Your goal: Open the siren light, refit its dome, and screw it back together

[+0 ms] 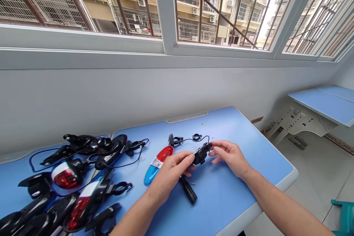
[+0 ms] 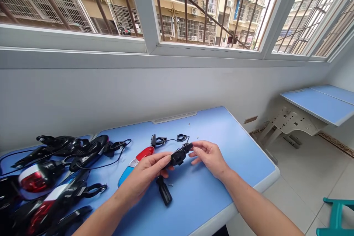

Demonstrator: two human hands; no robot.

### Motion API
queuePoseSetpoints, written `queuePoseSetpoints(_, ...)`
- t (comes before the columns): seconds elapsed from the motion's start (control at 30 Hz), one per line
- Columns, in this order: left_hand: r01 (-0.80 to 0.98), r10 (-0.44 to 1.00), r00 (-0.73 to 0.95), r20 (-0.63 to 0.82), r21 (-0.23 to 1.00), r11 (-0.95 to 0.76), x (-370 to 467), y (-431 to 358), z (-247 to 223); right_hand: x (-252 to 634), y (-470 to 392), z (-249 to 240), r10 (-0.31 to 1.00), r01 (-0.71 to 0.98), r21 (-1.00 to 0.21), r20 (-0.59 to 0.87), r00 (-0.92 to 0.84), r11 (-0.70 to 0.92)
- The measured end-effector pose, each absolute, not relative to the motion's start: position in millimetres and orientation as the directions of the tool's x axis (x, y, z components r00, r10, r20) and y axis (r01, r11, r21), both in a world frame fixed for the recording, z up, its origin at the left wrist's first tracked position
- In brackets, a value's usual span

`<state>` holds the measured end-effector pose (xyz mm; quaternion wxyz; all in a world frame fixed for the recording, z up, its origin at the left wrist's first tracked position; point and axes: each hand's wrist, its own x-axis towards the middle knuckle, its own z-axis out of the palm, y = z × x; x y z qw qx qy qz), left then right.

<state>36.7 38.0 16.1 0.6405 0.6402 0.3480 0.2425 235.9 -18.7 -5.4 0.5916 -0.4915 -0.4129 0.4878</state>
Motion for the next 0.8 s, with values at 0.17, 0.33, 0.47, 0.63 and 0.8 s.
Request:
queuePoseSetpoints(0.17, 0.191, 0.783, 0.615, -0.098, 0.981, -0.027, 38.0, 36.1, 16.6, 237.7, -18.2, -6.5, 0.988, -0.222, -0.975, -0.045, 0.145, -0.011)
queuePoseSetpoints(0.33, 0.223, 0.774, 0.631, -0.045, 0.967, -0.125, 37.9, 36.2, 13.0, 238.4, -17.6, -6.6, 0.989, -0.262, -0.965, -0.064, 0.134, -0.027)
queuePoseSetpoints(0.47, 0.243, 0.762, 0.648, -0.004, 0.949, -0.202, 38.1, 36.5, 12.4, 237.9, -16.7, -7.2, 0.988, -0.288, -0.957, -0.08, 0.135, -0.038)
queuePoseSetpoints(0.63, 0.271, 0.778, 0.623, 0.082, 0.91, -0.314, 39.0, 32.8, 14.6, 237.2, -15.5, -6.9, 0.985, -0.32, -0.946, -0.107, 0.135, -0.06)
queuePoseSetpoints(0.8, 0.295, 0.768, 0.594, 0.238, 0.824, -0.484, 39.3, 32.5, 7.0, 238.1, -14.9, -6.1, 0.979, -0.308, -0.947, -0.145, 0.144, -0.095)
